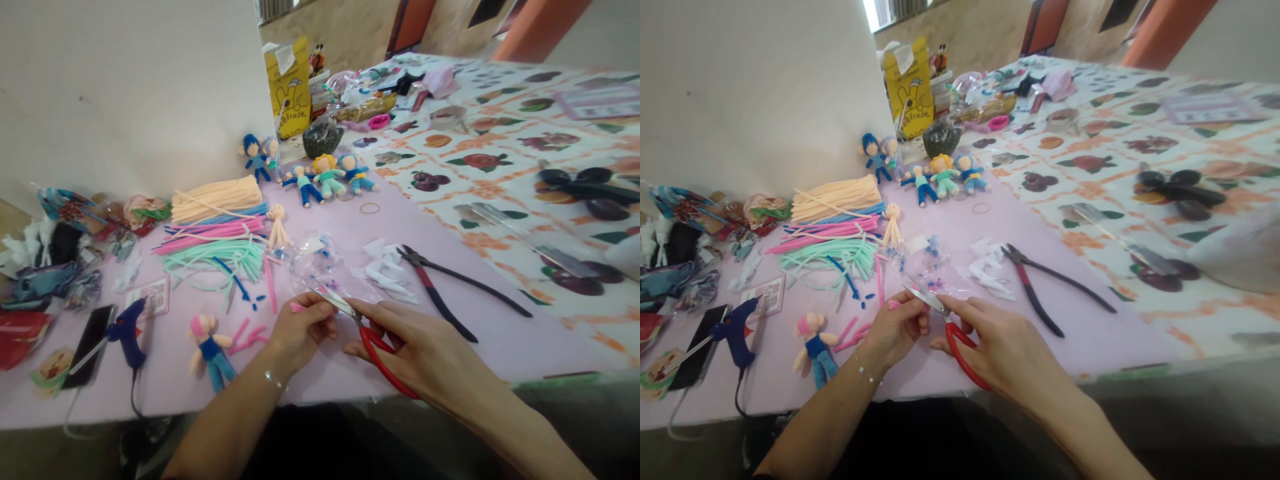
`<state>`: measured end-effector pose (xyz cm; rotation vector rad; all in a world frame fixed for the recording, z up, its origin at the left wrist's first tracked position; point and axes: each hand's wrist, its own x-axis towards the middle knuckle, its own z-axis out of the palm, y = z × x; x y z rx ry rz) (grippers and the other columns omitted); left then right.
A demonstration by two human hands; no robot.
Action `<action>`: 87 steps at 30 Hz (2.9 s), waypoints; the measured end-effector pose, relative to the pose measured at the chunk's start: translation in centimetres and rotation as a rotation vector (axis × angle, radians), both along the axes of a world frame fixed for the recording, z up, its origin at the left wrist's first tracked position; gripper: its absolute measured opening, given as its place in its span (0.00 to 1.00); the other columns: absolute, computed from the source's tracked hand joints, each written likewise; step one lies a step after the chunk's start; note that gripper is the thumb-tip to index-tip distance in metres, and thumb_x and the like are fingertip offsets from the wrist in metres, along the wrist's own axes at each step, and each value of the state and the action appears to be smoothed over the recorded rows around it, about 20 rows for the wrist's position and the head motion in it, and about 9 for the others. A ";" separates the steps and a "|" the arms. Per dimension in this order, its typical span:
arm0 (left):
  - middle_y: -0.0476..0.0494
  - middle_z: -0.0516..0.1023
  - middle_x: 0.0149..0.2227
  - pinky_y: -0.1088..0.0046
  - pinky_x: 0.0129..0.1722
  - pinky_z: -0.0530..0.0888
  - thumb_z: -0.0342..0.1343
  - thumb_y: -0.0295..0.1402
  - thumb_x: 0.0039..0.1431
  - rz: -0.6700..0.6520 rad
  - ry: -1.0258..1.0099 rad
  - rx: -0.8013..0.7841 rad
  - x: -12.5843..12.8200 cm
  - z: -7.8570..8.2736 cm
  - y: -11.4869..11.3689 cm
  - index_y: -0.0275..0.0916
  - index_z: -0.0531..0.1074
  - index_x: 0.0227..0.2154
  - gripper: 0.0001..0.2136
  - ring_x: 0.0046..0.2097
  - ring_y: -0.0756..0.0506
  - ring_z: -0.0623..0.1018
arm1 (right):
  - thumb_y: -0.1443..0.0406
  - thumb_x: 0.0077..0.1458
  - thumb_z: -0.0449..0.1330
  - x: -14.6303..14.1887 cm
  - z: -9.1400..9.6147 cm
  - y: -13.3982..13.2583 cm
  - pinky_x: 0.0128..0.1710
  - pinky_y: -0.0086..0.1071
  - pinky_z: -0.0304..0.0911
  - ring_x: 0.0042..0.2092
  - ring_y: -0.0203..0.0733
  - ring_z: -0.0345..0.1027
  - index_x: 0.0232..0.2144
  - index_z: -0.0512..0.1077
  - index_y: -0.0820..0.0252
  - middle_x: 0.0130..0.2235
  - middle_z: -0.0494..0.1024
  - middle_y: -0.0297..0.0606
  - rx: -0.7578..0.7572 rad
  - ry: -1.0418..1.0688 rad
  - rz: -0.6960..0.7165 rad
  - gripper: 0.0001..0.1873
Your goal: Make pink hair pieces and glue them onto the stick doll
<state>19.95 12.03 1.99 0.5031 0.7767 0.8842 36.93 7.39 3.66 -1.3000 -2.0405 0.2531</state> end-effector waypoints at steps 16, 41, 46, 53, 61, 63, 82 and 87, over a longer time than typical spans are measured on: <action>0.54 0.71 0.17 0.76 0.21 0.65 0.77 0.39 0.26 -0.038 -0.009 0.003 -0.1 0.1 0.1 0.36 0.69 0.18 0.22 0.18 0.54 0.68 | 0.60 0.63 0.56 -0.3 -0.5 -0.1 0.25 0.30 0.64 0.24 0.37 0.69 0.50 0.76 0.59 0.27 0.78 0.36 0.066 0.013 0.022 0.16; 0.54 0.70 0.16 0.78 0.20 0.64 0.73 0.35 0.26 0.107 0.080 0.017 0.2 0.5 0.0 0.37 0.67 0.18 0.19 0.17 0.55 0.67 | 0.48 0.64 0.52 1.0 0.5 -0.4 0.20 0.31 0.60 0.24 0.39 0.68 0.49 0.77 0.61 0.27 0.77 0.39 -0.014 -0.100 0.005 0.27; 0.55 0.67 0.14 0.78 0.19 0.63 0.72 0.35 0.26 0.111 0.103 0.033 0.3 0.5 -0.1 0.38 0.67 0.17 0.18 0.17 0.54 0.66 | 0.51 0.65 0.53 1.1 0.5 -0.4 0.20 0.30 0.59 0.24 0.38 0.67 0.50 0.77 0.60 0.29 0.77 0.40 0.001 -0.140 -0.009 0.24; 0.56 0.67 0.15 0.77 0.20 0.63 0.73 0.35 0.28 0.080 0.110 0.072 0.3 0.3 -0.2 0.38 0.66 0.18 0.19 0.18 0.54 0.66 | 0.56 0.65 0.52 1.0 0.4 -0.4 0.20 0.30 0.59 0.24 0.38 0.67 0.50 0.76 0.59 0.27 0.76 0.38 0.035 -0.113 0.001 0.20; 0.57 0.67 0.14 0.77 0.19 0.62 0.73 0.36 0.26 0.084 0.121 0.056 0.4 0.5 -0.3 0.38 0.67 0.18 0.19 0.17 0.55 0.66 | 0.55 0.66 0.52 0.8 0.7 -0.4 0.21 0.30 0.60 0.25 0.39 0.69 0.48 0.77 0.59 0.27 0.77 0.39 0.065 -0.082 0.023 0.20; 0.57 0.67 0.14 0.77 0.19 0.62 0.73 0.36 0.26 0.087 0.122 0.054 0.4 0.5 -0.3 0.38 0.67 0.18 0.19 0.17 0.55 0.66 | 0.55 0.66 0.52 0.8 0.7 -0.3 0.20 0.29 0.59 0.25 0.39 0.69 0.48 0.77 0.60 0.28 0.78 0.40 0.078 -0.076 0.029 0.20; 0.52 0.73 0.19 0.77 0.19 0.64 0.73 0.38 0.28 0.069 0.045 0.016 0.2 0.5 -0.1 0.37 0.67 0.17 0.19 0.18 0.55 0.66 | 0.44 0.62 0.53 1.2 0.0 0.0 0.27 0.37 0.69 0.27 0.44 0.73 0.47 0.78 0.62 0.29 0.80 0.43 -0.048 0.020 -0.019 0.30; 0.52 0.71 0.19 0.76 0.20 0.63 0.72 0.36 0.30 0.062 0.054 0.019 0.3 0.5 -0.2 0.37 0.67 0.17 0.17 0.19 0.55 0.66 | 0.43 0.61 0.53 0.8 0.5 -0.1 0.24 0.34 0.65 0.25 0.41 0.69 0.45 0.78 0.63 0.25 0.77 0.40 -0.049 0.007 0.004 0.31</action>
